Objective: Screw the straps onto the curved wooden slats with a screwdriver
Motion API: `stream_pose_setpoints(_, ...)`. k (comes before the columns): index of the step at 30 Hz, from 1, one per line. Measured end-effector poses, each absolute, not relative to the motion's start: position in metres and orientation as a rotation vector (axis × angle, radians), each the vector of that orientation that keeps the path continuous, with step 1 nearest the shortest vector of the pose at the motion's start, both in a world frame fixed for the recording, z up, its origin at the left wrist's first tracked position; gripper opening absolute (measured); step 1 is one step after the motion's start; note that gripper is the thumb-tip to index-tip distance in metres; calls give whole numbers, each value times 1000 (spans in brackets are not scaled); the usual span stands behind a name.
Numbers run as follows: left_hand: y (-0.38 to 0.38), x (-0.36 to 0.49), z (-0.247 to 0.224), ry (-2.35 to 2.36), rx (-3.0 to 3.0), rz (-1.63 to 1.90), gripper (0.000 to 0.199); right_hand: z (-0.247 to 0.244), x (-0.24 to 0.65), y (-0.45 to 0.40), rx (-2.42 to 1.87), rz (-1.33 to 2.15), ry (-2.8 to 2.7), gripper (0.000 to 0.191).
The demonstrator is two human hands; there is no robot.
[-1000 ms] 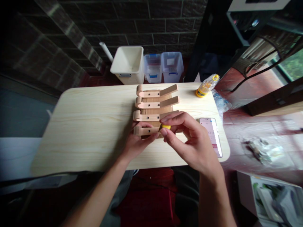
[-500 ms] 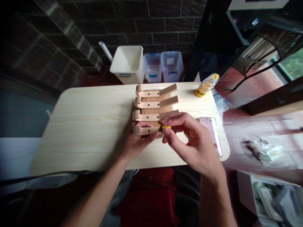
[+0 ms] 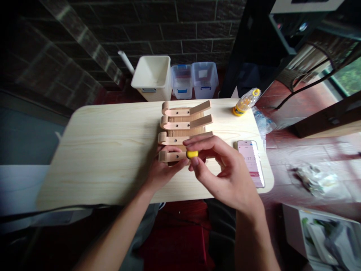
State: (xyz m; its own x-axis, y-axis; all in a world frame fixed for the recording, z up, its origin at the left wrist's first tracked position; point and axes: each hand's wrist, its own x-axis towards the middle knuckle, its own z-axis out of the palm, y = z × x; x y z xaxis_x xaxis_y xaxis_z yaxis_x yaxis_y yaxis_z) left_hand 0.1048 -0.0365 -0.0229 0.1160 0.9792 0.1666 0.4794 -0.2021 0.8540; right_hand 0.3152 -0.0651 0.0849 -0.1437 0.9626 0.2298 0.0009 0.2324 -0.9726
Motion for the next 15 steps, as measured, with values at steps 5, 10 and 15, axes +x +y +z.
stream_pose_setpoints(5, -37, 105, -23, 1427, 1758, 1013, 30, 81, 318, -65, -962, 1126, -1410, 19)
stream_pose_setpoints(10, -36, 104, -23, 1425, 1777, 1007, 32, 77, 319, -62, -921, 1133, -1384, 20)
stream_pose_setpoints(15, -36, 104, -22, 1425, 1769, 1008, 31, 78, 317, -62, -945, 1104, -1400, 16)
